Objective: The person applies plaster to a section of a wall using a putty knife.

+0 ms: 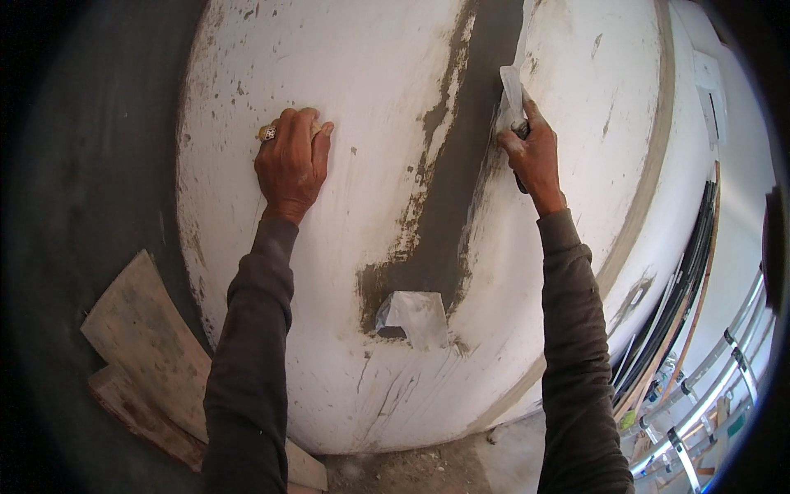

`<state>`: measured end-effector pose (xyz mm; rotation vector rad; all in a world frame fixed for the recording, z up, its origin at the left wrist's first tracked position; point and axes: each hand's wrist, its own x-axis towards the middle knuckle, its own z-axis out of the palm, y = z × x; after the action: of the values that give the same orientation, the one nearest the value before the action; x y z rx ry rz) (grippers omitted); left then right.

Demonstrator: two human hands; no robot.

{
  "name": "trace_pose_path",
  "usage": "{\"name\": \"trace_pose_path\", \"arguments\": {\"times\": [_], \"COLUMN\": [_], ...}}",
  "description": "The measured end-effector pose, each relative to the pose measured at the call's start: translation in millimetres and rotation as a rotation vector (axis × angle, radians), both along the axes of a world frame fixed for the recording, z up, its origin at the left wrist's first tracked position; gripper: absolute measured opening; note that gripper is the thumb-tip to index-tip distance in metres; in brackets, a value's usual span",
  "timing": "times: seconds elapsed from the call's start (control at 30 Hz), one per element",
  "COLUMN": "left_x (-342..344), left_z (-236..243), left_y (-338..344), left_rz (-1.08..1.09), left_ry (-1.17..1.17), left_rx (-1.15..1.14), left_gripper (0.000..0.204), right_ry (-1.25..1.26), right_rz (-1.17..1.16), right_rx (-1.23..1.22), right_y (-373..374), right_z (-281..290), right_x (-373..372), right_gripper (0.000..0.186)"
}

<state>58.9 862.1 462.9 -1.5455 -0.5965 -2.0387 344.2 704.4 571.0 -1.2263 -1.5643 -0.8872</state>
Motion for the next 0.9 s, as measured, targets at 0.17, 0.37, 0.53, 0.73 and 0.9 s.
{"name": "trace_pose_path", "arguments": {"times": [0.17, 0.37, 0.53, 0.73, 0.9], "left_x": [1.5, 3.0, 1.3, 3.6, 0.9], "left_z": [-1.2, -1.1, -0.6, -2.8, -2.7], "left_y": [4.4, 3.7, 2.6, 4.4, 6.2], "left_rz": [0.024, 0.015, 0.004, 0.022, 0.042], "left_ry": [0.009, 0.001, 0.005, 0.014, 0.015], "left_rx": [0.017, 0.028, 0.062, 0.012, 0.028], "left_gripper": [0.018, 0.019, 0.019, 0.02, 0.018], "right_ry": [-0.039, 0.028, 0.151, 0.462, 0.284], "right_rz": [0.011, -0.022, 0.111, 0.286, 0.014], "right_rx": [-0.045, -0.148, -0.161, -0.284, -0.243], "right_y": [5.0, -1.0, -15.3, -56.7, -49.1], "right_z": [4.8, 3.4, -25.0, -93.4, -102.4], "right_x": [5.7, -1.7, -8.3, -31.5, -26.8], "right_gripper": [0.078, 0.079, 0.071, 0.071, 0.074]}}
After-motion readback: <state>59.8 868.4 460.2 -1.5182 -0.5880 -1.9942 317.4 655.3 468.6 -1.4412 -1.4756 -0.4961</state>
